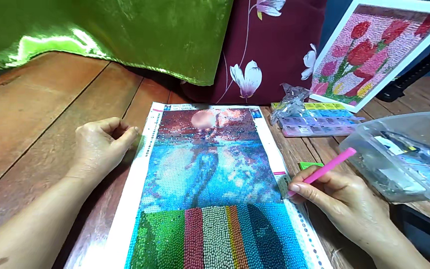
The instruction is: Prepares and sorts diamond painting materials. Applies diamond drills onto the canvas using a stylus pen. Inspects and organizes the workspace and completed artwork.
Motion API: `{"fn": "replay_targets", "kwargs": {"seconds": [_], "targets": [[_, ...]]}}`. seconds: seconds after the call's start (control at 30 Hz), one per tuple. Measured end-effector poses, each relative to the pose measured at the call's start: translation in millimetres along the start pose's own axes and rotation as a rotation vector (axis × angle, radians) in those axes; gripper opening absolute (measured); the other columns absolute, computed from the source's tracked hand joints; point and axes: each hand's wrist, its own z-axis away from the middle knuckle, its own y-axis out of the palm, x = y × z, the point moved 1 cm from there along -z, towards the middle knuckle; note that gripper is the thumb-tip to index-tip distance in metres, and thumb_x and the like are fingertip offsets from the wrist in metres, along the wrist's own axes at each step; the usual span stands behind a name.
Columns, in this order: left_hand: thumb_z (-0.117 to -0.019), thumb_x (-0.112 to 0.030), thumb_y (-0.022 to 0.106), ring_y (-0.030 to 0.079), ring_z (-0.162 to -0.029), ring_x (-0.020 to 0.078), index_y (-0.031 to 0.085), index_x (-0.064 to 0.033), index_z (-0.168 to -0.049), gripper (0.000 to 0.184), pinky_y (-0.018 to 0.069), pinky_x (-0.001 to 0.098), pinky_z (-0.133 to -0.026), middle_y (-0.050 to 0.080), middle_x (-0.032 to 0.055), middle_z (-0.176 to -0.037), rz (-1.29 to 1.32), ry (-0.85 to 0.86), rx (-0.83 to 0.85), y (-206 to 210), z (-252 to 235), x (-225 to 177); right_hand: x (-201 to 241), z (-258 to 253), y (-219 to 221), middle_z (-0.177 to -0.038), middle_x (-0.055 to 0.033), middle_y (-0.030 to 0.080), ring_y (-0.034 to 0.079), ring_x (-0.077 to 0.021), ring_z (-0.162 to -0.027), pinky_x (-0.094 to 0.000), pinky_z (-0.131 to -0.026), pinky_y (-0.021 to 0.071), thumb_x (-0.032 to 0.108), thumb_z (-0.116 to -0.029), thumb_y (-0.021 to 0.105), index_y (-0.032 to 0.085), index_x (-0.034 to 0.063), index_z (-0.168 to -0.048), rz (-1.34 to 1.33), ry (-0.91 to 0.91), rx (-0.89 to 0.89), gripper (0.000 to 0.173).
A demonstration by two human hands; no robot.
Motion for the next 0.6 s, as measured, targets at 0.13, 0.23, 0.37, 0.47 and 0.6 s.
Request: {"fn": "replay_targets", "kwargs": {"seconds": [0.13, 0.23, 0.37, 0.47, 0.6], "targets": [[-0.0969, -0.018, 0.061, 0.052, -0.06, 0.0096, 0.065, 0.0021, -0.086, 0.023, 0.0449, 0.0339, -0.061, 0.058, 0.0058, -0.07, -0.005, 0.011, 0.003, 0, -1, 1, 2, 4, -4, -0.085, 0.007, 0.073, 0.071, -0.0054, -0.072, -0.019, -0.066, 0.0611, 0.025, -0.0909, 0.07, 0.072, 0.019, -0.095, -0.043, -0.006, -0.034, 0.008], [-0.0971, -0.017, 0.062, 0.052, -0.06, 0.008, 0.065, 0.0013, -0.086, 0.022, 0.0451, 0.0319, -0.06, 0.058, 0.0049, -0.069, -0.001, 0.007, 0.0, 0, -1, 1, 1, 10, -7, -0.095, 0.0045, 0.075, 0.072, -0.0086, -0.079, -0.0213, -0.07, 0.0622, 0.022, -0.0909, 0.07, 0.074, 0.0193, -0.1, -0.102, -0.001, -0.039, 0.01], [-0.097, -0.015, 0.063, 0.053, -0.059, 0.0062, 0.065, 0.0018, -0.086, 0.021, 0.0459, 0.0288, -0.059, 0.058, 0.0042, -0.068, 0.001, -0.003, -0.011, 0, 0, -1, -7, 21, -5, -0.092, 0.0058, 0.076, 0.071, -0.0052, -0.077, -0.0179, -0.069, 0.0603, 0.022, -0.0911, 0.072, 0.075, 0.0197, -0.099, -0.149, -0.055, -0.073, 0.009], [-0.0967, -0.016, 0.062, 0.053, -0.059, 0.0074, 0.065, 0.0016, -0.086, 0.021, 0.0461, 0.031, -0.06, 0.059, 0.0048, -0.069, -0.008, 0.001, -0.009, 0, 0, 1, -9, 22, -3, -0.095, 0.008, 0.075, 0.07, -0.0028, -0.077, -0.0158, -0.068, 0.0594, 0.025, -0.0945, 0.072, 0.074, 0.022, -0.102, -0.122, -0.159, -0.103, 0.008], [-0.0965, -0.016, 0.062, 0.051, -0.058, 0.0052, 0.064, 0.0014, -0.085, 0.021, 0.0445, 0.0278, -0.059, 0.057, 0.0034, -0.068, -0.004, 0.011, -0.015, 1, -1, 0, -12, 21, 1, -0.092, 0.0094, 0.072, 0.068, -0.0004, -0.075, -0.0143, -0.065, 0.0587, 0.03, -0.0981, 0.068, 0.07, 0.0213, -0.101, -0.068, -0.205, -0.087, 0.01]]}}
